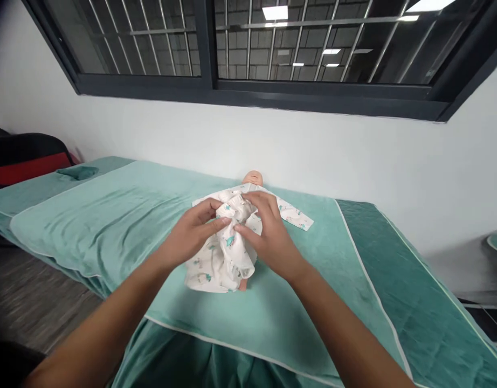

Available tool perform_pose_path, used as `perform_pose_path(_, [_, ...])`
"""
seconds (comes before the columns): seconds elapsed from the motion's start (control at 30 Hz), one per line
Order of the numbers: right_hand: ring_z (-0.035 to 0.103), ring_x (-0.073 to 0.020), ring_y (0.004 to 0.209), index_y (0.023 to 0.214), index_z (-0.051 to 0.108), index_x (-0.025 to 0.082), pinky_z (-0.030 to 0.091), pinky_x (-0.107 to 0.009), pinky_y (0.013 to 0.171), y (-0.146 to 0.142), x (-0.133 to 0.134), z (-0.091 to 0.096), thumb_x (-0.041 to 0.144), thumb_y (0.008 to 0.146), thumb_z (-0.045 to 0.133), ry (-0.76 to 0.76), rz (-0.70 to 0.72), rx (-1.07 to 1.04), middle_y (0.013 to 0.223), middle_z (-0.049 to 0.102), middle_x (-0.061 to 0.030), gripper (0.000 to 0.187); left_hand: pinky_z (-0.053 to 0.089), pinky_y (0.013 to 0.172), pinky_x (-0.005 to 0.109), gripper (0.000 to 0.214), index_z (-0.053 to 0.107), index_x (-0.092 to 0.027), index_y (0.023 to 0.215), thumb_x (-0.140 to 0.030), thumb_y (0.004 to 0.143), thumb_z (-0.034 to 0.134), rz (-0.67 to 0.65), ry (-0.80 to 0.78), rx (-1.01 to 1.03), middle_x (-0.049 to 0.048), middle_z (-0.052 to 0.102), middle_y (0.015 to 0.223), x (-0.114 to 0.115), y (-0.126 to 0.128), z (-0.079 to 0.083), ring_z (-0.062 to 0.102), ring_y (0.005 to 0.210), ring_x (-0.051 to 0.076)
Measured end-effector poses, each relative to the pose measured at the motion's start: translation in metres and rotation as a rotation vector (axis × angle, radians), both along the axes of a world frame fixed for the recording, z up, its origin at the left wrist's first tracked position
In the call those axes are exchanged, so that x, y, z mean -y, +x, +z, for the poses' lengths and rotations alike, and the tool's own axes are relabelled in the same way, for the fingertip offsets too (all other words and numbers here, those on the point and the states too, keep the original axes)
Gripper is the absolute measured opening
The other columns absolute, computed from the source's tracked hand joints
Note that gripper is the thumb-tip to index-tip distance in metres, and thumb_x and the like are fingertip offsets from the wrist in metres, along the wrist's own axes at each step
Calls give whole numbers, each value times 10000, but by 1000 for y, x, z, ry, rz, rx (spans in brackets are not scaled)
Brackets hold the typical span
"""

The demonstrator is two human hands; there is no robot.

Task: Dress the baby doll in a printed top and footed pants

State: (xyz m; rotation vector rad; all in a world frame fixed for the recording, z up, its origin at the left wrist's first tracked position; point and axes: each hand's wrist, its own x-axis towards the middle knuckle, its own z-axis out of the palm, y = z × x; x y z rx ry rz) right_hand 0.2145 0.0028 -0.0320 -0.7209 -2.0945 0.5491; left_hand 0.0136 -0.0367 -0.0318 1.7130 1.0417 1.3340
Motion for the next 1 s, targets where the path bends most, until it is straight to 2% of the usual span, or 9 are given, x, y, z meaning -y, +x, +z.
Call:
perform_pose_path(0.1, [476,-274,1299,1190,602,278,394,-449,1094,-10,-4,32,276,880,706,189,-36,28,1304,559,-73,326,437,796,280,160,619,-201,958,-360,935,626,-99,95,-93,10,622,931,-3,-8,35,560,872,153])
perform_pose_path(0.17, [542,-261,1144,996,620,233,422,-419,1003,-16,-4,57,224,822,740,219,-54,38,1133,611,-53,212,436,777,274,150,639,-196,936,-343,915,660,-89,173,-137,12,627,915,-4,-13,55,560,856,149])
perform_pose_path(0.33, [560,-166,842,746,556,187,426,-290,752,-22,2,114,242,750,830,-44,34,-50,767,566,32,280,464,733,273,215,654,-201,903,-367,833,769,50,309,11,2,632,861,3,-24,91,616,849,163])
perform_pose_path(0.5, [537,-39,730,739,469,180,375,-237,687,-18,17,144,203,837,700,-175,309,-292,767,533,112,252,469,659,248,191,636,-216,909,-359,852,749,78,323,165,-34,635,822,19,-34,109,660,775,139])
perform_pose_path(0.6, [440,-19,623,709,414,197,329,-236,632,-16,20,145,294,918,599,-237,406,-360,661,451,130,295,455,584,224,179,627,-203,863,-318,825,760,25,279,200,-41,646,778,21,-46,114,641,663,108])
perform_pose_path(0.7, [391,-37,560,683,421,204,314,-228,592,-20,14,135,372,924,656,-268,338,-338,602,405,109,376,443,534,206,205,633,-200,858,-365,824,750,-4,201,200,-40,657,739,20,-58,116,614,582,88])
perform_pose_path(0.87, [469,-82,603,740,510,220,371,-230,586,-29,0,111,513,893,702,-329,216,-436,674,486,62,382,485,550,259,301,709,-159,905,-385,745,827,-163,-138,-59,28,709,775,19,-56,105,676,652,174])
perform_pose_path(0.93, [516,-107,641,803,571,227,405,-246,603,-30,1,101,594,866,696,-361,215,-392,715,550,44,393,482,549,268,305,713,-155,866,-407,739,830,-110,-126,-29,36,693,756,16,-50,96,673,658,184])
perform_pose_path(1.0, [576,-144,698,860,633,220,440,-269,630,-31,6,92,656,803,726,-417,262,-200,759,618,19,449,462,533,252,303,698,-163,841,-428,756,818,-48,-63,53,22,665,724,10,-44,87,639,622,154])
